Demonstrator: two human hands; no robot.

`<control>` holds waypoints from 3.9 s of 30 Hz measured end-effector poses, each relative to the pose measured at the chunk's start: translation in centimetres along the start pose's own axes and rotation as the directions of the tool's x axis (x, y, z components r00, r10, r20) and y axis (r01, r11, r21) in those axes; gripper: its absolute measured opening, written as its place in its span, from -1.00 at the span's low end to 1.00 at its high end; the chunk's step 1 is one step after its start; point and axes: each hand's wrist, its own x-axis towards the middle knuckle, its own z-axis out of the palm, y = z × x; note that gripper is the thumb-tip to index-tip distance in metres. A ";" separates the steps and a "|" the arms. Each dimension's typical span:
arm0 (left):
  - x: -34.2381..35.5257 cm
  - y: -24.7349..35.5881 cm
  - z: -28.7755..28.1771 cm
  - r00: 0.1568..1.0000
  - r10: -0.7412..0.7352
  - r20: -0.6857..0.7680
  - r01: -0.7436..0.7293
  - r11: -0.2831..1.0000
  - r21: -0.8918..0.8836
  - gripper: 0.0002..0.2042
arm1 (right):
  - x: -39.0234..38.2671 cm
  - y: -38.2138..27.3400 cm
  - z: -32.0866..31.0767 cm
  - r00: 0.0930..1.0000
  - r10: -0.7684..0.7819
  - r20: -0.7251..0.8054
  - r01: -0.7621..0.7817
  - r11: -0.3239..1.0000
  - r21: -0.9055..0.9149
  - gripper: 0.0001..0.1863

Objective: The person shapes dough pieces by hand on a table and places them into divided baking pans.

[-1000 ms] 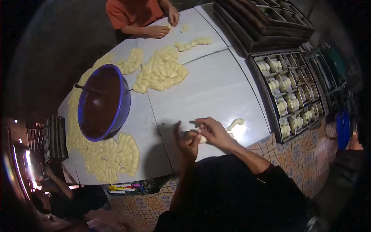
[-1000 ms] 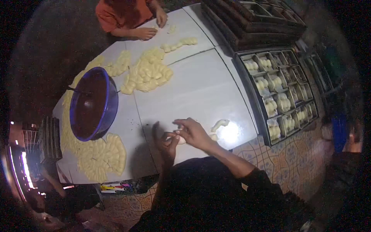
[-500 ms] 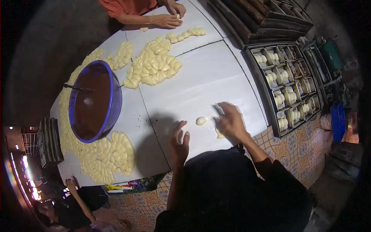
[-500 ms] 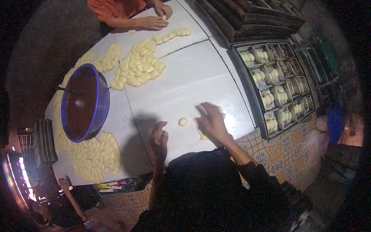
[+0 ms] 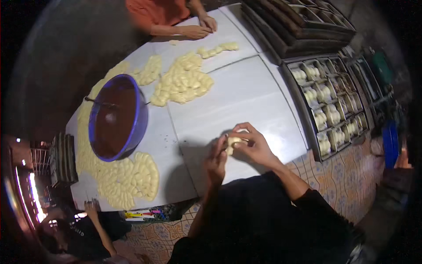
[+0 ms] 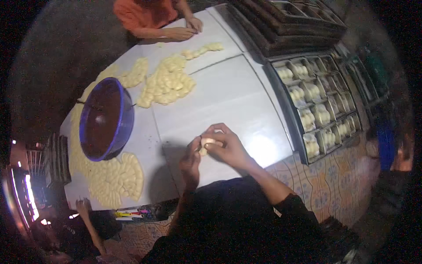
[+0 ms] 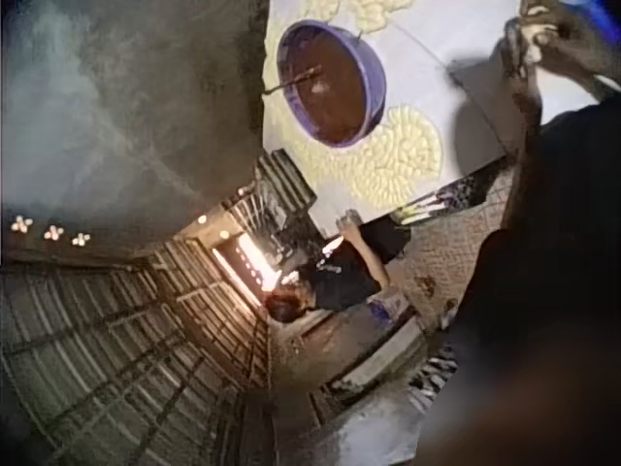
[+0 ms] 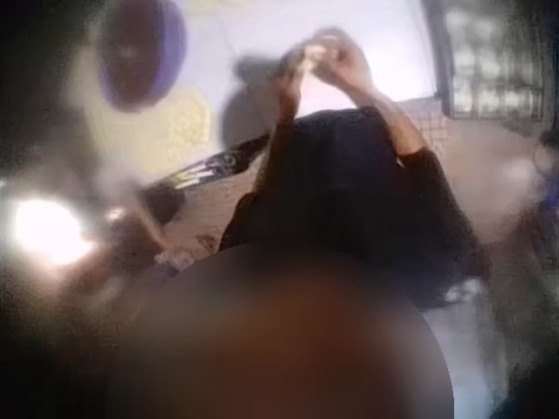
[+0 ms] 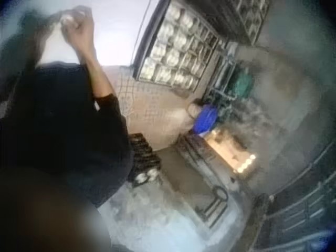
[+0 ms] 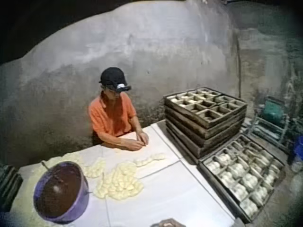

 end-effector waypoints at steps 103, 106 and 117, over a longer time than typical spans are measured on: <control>-1.0 -1.6 -0.2 0.968 0.065 -0.243 -0.067 0.998 0.000 -0.71 | -0.1 0.5 5.1 0.983 0.156 -0.093 -0.140 0.977 0.162 -0.74; -1.3 -1.8 -1.0 0.934 -0.120 -0.336 0.078 0.988 -0.134 -0.79 | 1.6 2.8 4.4 0.996 0.075 0.046 -0.065 0.978 -0.199 -0.68; 3.6 0.8 -6.7 0.947 0.162 0.277 0.238 0.227 -0.944 -0.13 | 6.0 5.0 6.4 0.893 -0.086 0.441 -0.040 0.962 0.269 0.03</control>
